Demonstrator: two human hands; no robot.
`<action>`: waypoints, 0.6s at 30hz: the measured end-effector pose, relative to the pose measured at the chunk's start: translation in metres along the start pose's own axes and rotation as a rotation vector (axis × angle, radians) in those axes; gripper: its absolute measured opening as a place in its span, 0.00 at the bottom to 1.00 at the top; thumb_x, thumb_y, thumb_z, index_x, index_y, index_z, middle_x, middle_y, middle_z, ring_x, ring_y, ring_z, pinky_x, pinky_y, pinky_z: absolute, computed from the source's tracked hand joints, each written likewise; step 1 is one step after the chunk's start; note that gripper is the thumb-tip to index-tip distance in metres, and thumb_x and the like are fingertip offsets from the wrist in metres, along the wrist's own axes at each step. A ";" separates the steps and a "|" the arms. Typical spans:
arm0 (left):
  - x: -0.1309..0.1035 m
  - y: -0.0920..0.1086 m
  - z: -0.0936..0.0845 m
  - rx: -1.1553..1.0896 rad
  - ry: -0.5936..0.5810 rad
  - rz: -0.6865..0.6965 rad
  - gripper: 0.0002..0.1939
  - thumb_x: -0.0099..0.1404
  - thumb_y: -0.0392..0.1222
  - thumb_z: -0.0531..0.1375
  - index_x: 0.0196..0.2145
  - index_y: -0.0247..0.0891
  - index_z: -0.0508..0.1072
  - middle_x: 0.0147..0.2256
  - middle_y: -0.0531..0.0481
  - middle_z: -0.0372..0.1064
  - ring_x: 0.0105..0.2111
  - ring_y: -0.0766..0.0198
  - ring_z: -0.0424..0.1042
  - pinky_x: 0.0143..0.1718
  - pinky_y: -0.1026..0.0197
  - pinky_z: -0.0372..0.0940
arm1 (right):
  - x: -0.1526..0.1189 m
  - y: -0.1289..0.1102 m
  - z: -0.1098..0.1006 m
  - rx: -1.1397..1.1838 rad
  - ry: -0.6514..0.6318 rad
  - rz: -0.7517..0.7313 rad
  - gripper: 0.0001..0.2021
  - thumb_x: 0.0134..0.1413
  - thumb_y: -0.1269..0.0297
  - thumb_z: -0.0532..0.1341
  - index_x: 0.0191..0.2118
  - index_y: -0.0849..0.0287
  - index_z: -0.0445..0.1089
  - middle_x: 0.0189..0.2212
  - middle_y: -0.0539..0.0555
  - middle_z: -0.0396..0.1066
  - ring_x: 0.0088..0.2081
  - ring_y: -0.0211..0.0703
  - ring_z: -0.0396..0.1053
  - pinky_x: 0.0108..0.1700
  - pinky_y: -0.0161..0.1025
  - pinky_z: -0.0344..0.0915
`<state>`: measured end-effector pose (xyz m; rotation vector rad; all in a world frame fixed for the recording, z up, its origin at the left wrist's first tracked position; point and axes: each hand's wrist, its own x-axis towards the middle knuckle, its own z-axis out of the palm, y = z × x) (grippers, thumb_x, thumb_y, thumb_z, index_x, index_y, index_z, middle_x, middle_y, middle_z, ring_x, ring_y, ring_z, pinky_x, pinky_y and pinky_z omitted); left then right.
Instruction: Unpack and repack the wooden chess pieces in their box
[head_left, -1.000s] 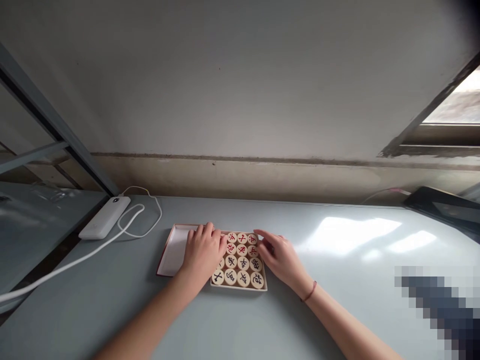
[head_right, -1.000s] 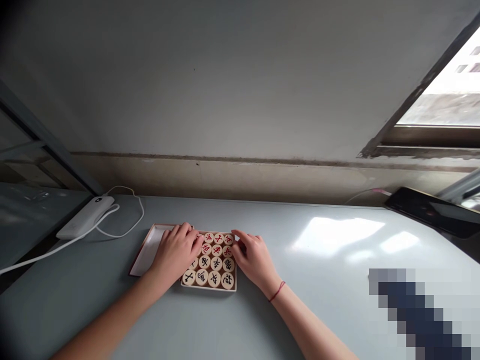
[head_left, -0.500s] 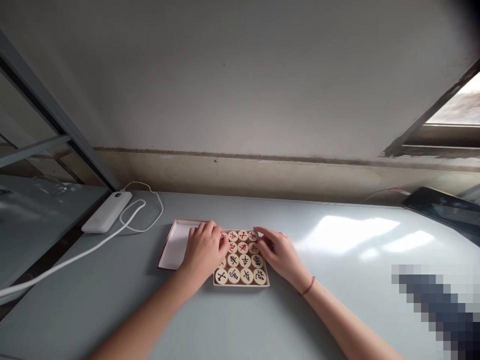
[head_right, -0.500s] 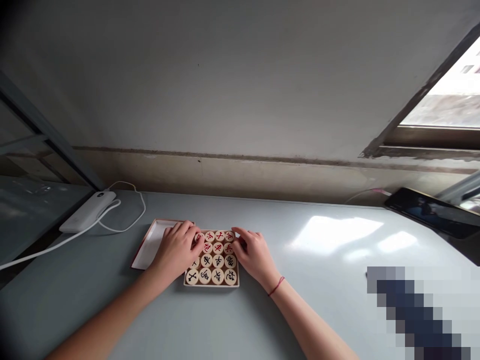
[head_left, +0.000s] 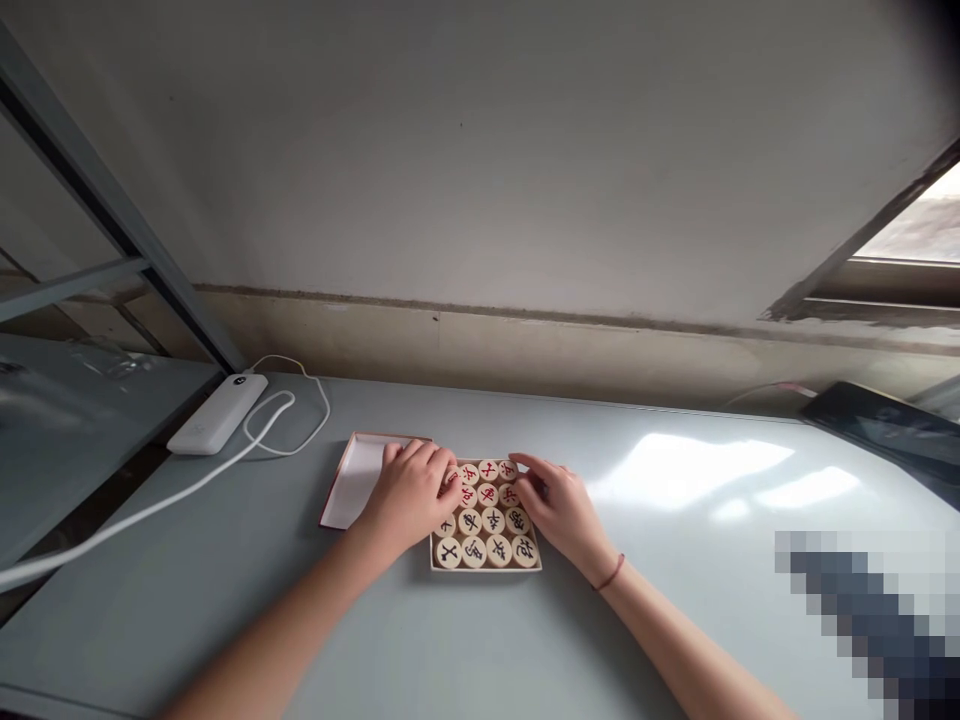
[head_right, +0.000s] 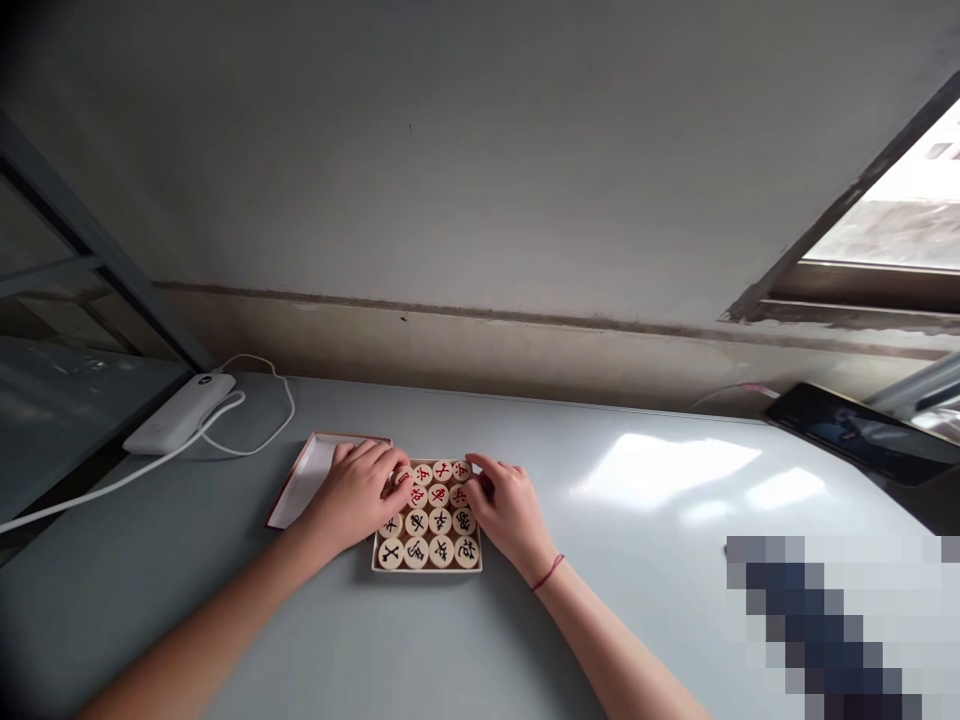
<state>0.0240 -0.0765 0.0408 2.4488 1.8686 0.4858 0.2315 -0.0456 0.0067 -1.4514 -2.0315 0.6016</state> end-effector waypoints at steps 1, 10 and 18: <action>0.000 0.000 0.000 -0.017 -0.003 0.005 0.06 0.64 0.39 0.54 0.31 0.39 0.69 0.33 0.51 0.72 0.38 0.59 0.68 0.40 0.55 0.53 | -0.001 0.000 0.001 0.001 0.010 0.004 0.19 0.53 0.63 0.50 0.44 0.60 0.74 0.28 0.54 0.76 0.30 0.44 0.72 0.35 0.39 0.64; 0.001 0.001 -0.003 -0.099 0.097 -0.009 0.06 0.65 0.38 0.53 0.32 0.40 0.70 0.32 0.51 0.74 0.37 0.59 0.69 0.41 0.55 0.56 | -0.001 0.001 0.001 0.053 0.110 -0.089 0.15 0.55 0.65 0.51 0.44 0.59 0.70 0.26 0.53 0.74 0.26 0.42 0.69 0.31 0.38 0.65; -0.007 0.025 -0.012 -0.798 0.000 -0.091 0.10 0.65 0.47 0.56 0.41 0.42 0.72 0.36 0.53 0.75 0.34 0.65 0.73 0.35 0.64 0.68 | -0.011 -0.020 0.000 0.089 0.188 -0.542 0.14 0.60 0.69 0.55 0.52 0.55 0.60 0.43 0.57 0.72 0.43 0.46 0.69 0.42 0.44 0.68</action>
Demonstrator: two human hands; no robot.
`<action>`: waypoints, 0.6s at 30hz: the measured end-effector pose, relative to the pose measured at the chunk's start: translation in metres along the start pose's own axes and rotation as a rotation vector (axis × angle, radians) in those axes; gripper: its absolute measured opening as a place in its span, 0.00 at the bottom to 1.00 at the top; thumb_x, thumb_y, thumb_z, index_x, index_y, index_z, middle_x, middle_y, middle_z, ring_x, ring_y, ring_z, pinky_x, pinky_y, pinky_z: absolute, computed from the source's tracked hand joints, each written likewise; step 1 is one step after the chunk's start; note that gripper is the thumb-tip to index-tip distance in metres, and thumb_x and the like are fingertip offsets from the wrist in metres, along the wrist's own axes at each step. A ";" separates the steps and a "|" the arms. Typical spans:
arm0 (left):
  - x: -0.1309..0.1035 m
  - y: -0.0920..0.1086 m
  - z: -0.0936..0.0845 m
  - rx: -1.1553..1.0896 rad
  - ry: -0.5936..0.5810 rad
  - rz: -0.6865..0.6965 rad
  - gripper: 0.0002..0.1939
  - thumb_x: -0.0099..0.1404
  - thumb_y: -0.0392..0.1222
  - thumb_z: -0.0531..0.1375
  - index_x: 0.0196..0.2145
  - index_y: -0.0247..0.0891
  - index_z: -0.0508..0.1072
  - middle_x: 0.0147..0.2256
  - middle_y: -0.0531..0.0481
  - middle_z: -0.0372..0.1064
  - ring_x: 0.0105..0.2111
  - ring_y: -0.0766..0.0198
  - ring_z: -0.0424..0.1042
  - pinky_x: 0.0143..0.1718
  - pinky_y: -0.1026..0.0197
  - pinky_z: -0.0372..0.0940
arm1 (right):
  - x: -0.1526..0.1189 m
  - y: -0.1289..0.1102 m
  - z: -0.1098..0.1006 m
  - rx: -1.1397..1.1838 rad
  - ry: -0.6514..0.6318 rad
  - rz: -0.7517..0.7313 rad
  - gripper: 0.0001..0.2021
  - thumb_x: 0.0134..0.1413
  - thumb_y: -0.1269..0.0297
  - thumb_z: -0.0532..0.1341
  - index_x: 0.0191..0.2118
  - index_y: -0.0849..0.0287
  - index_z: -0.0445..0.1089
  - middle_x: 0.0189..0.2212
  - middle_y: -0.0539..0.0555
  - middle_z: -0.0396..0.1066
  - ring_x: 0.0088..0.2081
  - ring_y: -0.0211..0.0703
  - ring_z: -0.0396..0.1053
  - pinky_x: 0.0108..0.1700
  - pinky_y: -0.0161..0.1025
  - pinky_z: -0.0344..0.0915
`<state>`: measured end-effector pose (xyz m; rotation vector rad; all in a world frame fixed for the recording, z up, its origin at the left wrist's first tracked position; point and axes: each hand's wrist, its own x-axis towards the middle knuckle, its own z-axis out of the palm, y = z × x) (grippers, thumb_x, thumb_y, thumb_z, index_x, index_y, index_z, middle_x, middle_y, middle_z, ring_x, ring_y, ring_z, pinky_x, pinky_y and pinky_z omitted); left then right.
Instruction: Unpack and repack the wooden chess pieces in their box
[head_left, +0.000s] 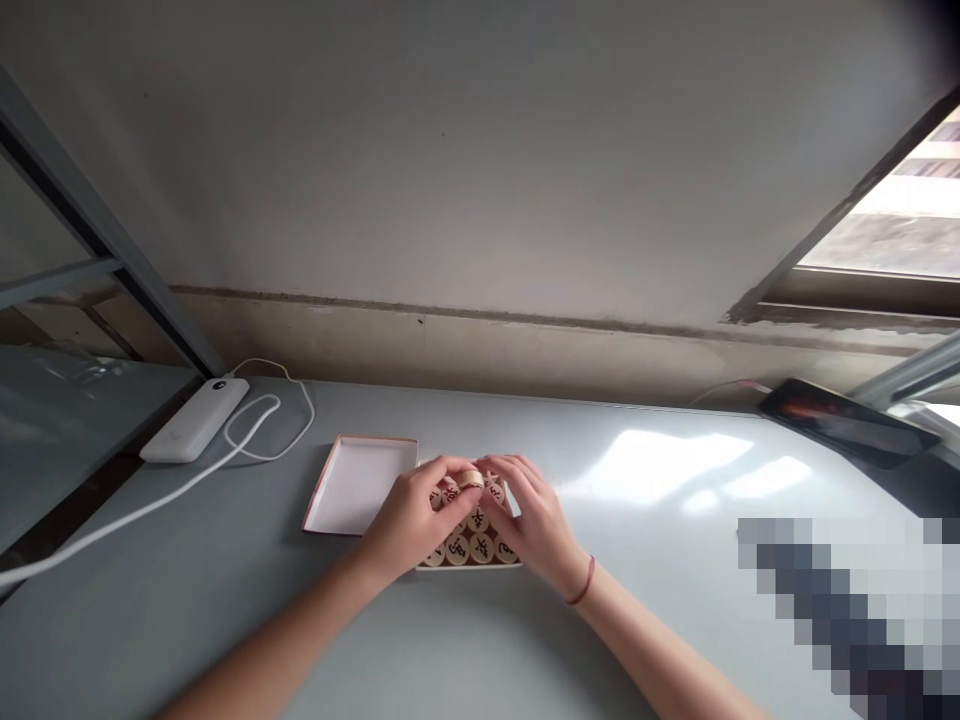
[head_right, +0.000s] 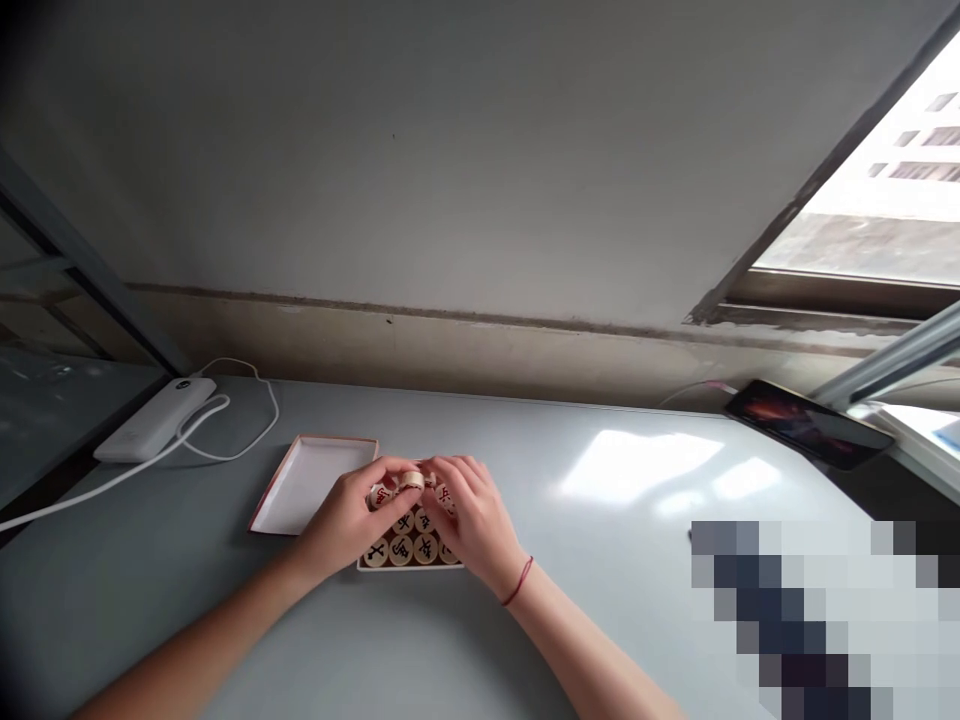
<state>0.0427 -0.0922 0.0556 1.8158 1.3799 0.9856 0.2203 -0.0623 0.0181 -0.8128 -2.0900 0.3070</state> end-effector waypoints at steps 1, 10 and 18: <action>-0.001 0.000 0.002 -0.046 -0.001 -0.018 0.10 0.65 0.47 0.57 0.41 0.42 0.72 0.39 0.52 0.75 0.35 0.65 0.73 0.35 0.64 0.69 | 0.000 -0.001 0.000 0.023 0.006 -0.003 0.13 0.61 0.70 0.54 0.51 0.54 0.61 0.41 0.56 0.72 0.41 0.44 0.69 0.41 0.42 0.68; 0.004 -0.016 0.005 -0.130 0.219 0.001 0.10 0.64 0.43 0.58 0.43 0.42 0.72 0.39 0.49 0.71 0.37 0.65 0.74 0.43 0.61 0.71 | -0.005 0.064 -0.009 -0.193 0.094 0.549 0.14 0.61 0.53 0.52 0.43 0.57 0.66 0.29 0.55 0.72 0.33 0.48 0.67 0.35 0.44 0.66; 0.000 -0.016 0.009 0.189 0.241 0.192 0.11 0.65 0.41 0.58 0.46 0.42 0.71 0.39 0.50 0.70 0.35 0.64 0.74 0.39 0.61 0.72 | 0.002 0.023 -0.008 -0.123 0.107 0.318 0.14 0.61 0.55 0.54 0.47 0.58 0.66 0.40 0.60 0.71 0.41 0.48 0.68 0.42 0.46 0.67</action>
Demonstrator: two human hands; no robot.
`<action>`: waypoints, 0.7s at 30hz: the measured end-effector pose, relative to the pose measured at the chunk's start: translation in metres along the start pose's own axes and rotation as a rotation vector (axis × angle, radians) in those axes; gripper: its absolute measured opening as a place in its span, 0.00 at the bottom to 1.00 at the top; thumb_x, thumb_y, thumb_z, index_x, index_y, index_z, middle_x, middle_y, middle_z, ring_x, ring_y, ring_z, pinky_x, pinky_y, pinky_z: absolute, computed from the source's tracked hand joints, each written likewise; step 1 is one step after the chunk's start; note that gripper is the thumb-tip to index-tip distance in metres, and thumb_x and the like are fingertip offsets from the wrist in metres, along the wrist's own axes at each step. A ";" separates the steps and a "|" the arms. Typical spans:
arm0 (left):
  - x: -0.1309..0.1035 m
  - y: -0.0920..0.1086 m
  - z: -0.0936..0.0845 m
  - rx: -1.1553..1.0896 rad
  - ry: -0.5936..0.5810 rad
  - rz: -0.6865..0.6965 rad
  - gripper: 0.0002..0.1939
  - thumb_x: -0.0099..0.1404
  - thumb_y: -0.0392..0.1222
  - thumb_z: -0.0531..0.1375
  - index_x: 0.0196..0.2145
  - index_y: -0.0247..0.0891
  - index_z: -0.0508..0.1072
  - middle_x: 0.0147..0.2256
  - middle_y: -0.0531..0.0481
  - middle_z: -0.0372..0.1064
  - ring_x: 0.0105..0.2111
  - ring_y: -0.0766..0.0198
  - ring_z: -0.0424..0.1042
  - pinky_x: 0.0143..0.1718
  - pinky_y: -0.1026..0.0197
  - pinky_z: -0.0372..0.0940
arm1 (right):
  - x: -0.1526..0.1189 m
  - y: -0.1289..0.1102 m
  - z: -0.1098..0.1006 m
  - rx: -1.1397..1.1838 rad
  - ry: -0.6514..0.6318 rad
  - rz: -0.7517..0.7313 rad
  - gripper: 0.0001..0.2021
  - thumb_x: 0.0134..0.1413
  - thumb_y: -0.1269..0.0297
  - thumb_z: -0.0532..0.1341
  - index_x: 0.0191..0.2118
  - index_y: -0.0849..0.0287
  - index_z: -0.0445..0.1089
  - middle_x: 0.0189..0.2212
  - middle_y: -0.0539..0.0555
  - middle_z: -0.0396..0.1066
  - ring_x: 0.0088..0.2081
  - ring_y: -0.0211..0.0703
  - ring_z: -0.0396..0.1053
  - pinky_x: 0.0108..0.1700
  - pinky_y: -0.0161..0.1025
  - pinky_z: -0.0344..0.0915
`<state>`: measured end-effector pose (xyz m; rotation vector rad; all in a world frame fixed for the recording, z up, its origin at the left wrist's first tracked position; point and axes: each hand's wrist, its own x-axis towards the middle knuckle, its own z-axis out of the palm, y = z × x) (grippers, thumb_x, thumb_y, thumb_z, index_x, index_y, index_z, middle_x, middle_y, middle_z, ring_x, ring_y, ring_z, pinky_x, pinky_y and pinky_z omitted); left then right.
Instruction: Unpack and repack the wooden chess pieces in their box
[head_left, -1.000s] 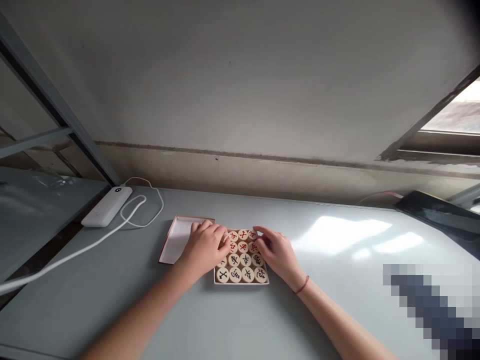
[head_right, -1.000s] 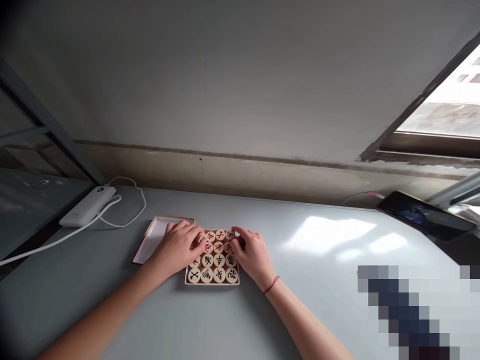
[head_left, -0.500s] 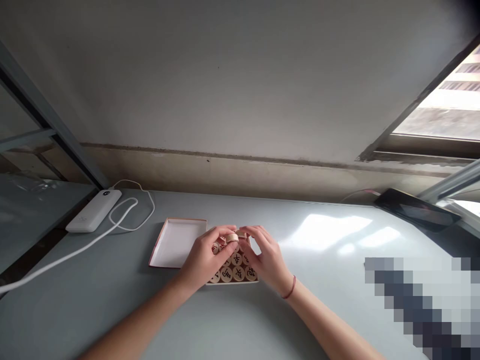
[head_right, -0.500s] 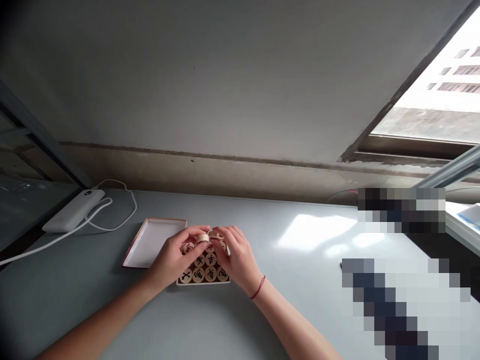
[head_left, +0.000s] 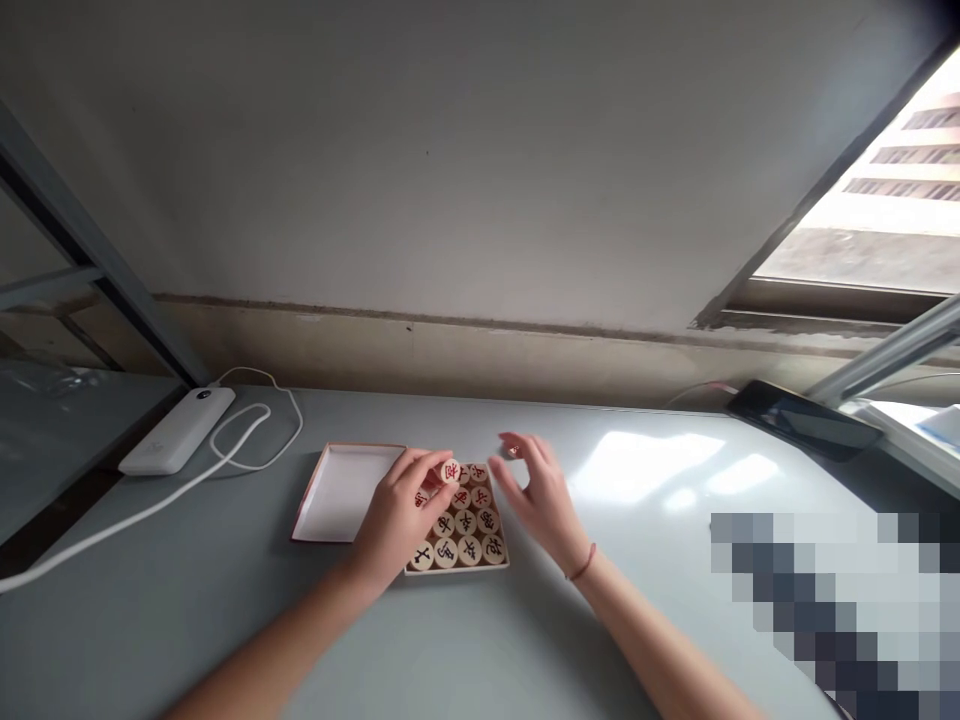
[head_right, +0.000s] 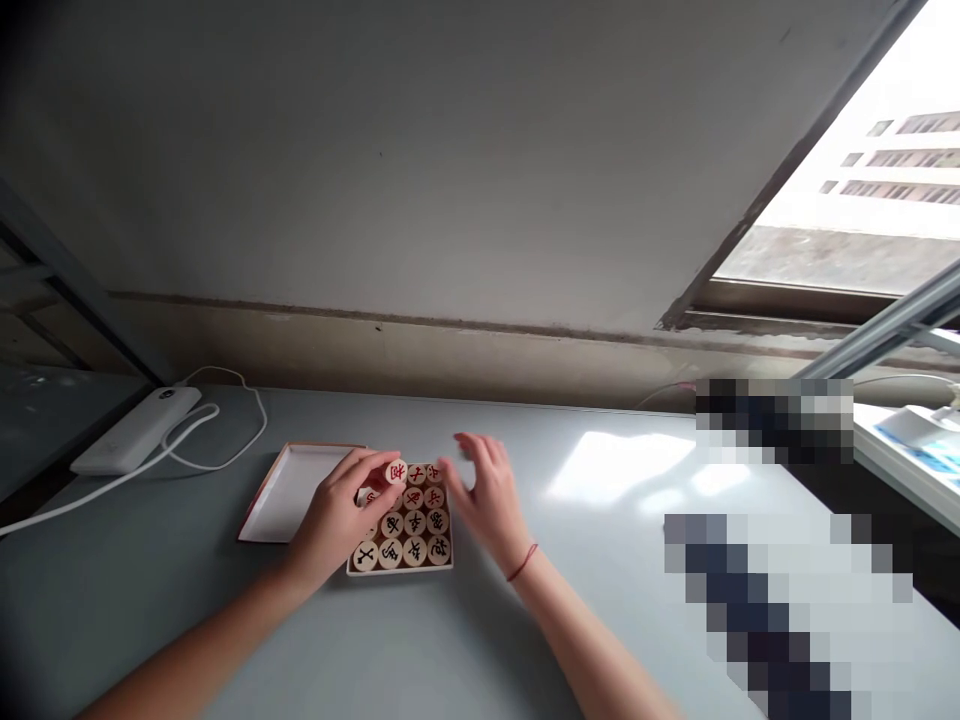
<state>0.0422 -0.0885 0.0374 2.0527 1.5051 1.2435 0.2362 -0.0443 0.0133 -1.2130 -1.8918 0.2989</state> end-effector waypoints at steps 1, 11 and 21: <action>-0.001 0.001 0.000 0.046 -0.003 0.061 0.11 0.65 0.41 0.58 0.46 0.42 0.70 0.38 0.50 0.70 0.35 0.64 0.74 0.39 0.61 0.71 | -0.004 -0.015 0.000 0.077 -0.044 -0.035 0.15 0.60 0.56 0.57 0.49 0.57 0.64 0.40 0.59 0.71 0.40 0.46 0.69 0.40 0.43 0.68; 0.008 -0.008 -0.016 0.438 -0.107 0.071 0.16 0.68 0.44 0.53 0.51 0.40 0.69 0.38 0.46 0.68 0.36 0.58 0.72 0.40 0.57 0.68 | 0.004 0.003 -0.002 0.053 0.071 0.032 0.12 0.61 0.62 0.54 0.46 0.57 0.70 0.42 0.60 0.73 0.39 0.46 0.71 0.38 0.44 0.70; 0.016 -0.034 -0.028 0.372 -0.357 -0.296 0.14 0.64 0.40 0.51 0.42 0.43 0.74 0.37 0.49 0.69 0.29 0.64 0.71 0.33 0.64 0.62 | 0.004 0.048 0.004 -0.264 -0.075 0.150 0.09 0.55 0.66 0.54 0.41 0.56 0.67 0.34 0.55 0.74 0.38 0.50 0.66 0.38 0.43 0.64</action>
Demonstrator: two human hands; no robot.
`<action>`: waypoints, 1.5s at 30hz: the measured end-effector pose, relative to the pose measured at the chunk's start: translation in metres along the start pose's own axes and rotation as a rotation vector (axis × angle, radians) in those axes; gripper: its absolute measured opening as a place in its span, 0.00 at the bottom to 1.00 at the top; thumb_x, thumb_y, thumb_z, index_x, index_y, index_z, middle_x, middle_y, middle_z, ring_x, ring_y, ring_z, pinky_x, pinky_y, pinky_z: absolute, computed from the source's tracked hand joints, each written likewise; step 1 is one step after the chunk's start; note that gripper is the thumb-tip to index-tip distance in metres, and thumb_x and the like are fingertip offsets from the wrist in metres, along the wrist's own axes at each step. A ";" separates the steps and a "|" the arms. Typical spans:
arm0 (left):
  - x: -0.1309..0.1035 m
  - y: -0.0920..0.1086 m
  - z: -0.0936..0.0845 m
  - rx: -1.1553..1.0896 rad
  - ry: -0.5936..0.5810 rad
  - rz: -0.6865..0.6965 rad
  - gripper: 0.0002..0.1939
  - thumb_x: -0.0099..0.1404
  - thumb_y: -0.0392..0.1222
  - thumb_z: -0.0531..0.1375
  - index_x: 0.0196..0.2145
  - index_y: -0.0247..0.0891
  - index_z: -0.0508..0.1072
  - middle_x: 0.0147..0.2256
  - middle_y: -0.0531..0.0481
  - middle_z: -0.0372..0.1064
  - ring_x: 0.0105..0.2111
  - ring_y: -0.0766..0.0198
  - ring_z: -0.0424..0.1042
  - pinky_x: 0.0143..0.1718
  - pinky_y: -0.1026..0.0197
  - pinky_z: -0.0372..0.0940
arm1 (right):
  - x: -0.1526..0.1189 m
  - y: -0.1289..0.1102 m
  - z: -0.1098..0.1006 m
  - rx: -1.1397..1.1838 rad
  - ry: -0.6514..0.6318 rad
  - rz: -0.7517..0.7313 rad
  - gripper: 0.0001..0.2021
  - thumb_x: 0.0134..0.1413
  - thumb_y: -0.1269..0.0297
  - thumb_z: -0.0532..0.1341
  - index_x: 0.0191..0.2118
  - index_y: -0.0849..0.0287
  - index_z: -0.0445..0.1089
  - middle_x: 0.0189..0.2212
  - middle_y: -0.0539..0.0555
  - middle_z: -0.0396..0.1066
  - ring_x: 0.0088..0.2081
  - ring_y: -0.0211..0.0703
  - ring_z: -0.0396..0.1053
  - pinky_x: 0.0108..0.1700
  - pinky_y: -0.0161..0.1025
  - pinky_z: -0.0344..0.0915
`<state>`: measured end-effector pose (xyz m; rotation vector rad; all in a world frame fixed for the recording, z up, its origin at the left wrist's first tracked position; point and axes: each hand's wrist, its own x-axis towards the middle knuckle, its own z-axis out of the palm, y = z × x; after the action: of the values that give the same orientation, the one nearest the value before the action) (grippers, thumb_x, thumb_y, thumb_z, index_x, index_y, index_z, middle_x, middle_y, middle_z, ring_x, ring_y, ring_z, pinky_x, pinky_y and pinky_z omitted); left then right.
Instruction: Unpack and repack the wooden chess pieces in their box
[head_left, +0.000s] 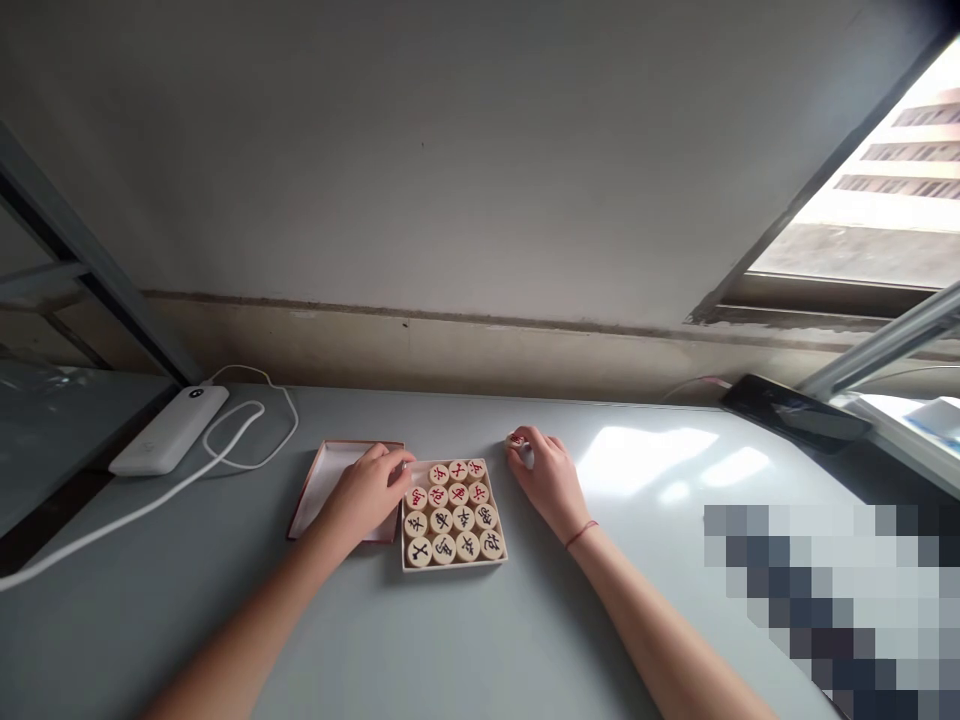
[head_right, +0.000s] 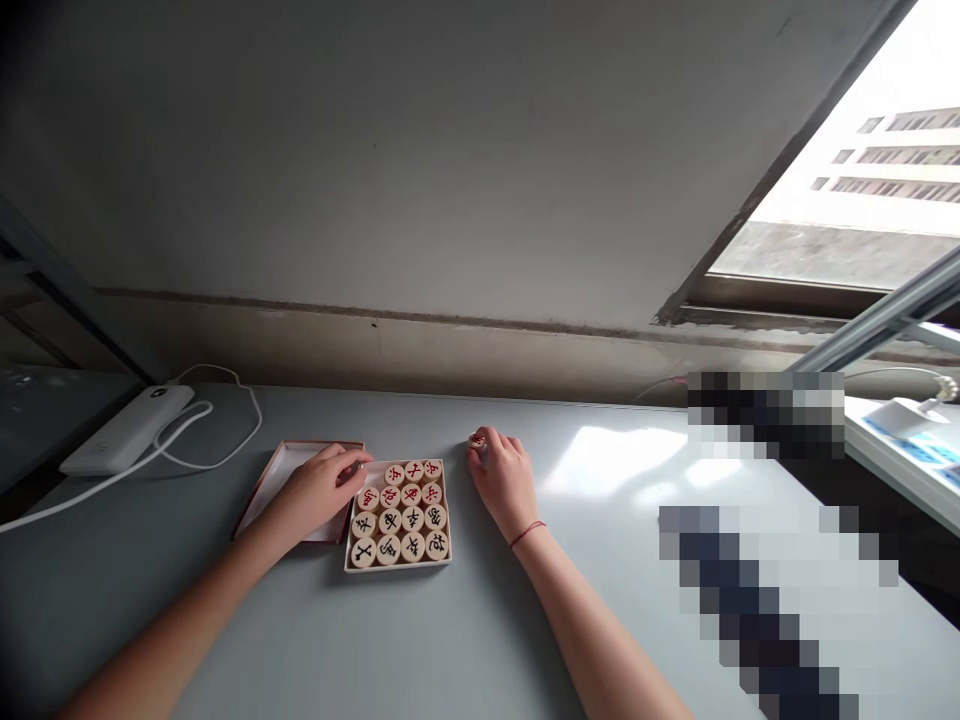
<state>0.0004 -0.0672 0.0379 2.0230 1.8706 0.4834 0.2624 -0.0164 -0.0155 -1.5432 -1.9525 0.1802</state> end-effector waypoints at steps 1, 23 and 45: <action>0.001 0.000 0.002 -0.003 0.001 0.014 0.13 0.64 0.40 0.51 0.40 0.42 0.74 0.36 0.50 0.70 0.30 0.64 0.71 0.33 0.64 0.61 | 0.000 0.000 0.001 0.005 0.002 -0.001 0.09 0.55 0.66 0.54 0.41 0.56 0.67 0.34 0.55 0.74 0.37 0.50 0.65 0.38 0.43 0.63; 0.019 0.006 0.005 0.169 0.087 0.073 0.13 0.65 0.40 0.51 0.39 0.41 0.75 0.35 0.47 0.71 0.35 0.59 0.71 0.36 0.61 0.61 | 0.036 0.012 0.025 0.141 0.059 0.051 0.08 0.54 0.63 0.54 0.40 0.55 0.65 0.32 0.54 0.73 0.36 0.47 0.65 0.39 0.42 0.63; 0.002 0.044 0.018 0.128 0.217 0.102 0.09 0.66 0.42 0.53 0.32 0.39 0.71 0.34 0.48 0.76 0.39 0.55 0.70 0.42 0.53 0.54 | 0.002 -0.045 0.002 0.279 0.068 -0.163 0.06 0.56 0.66 0.52 0.38 0.56 0.65 0.31 0.54 0.71 0.34 0.45 0.68 0.37 0.41 0.65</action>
<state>0.0477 -0.0691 0.0432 2.2365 1.9736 0.6497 0.2237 -0.0275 0.0052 -1.1910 -1.8985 0.3118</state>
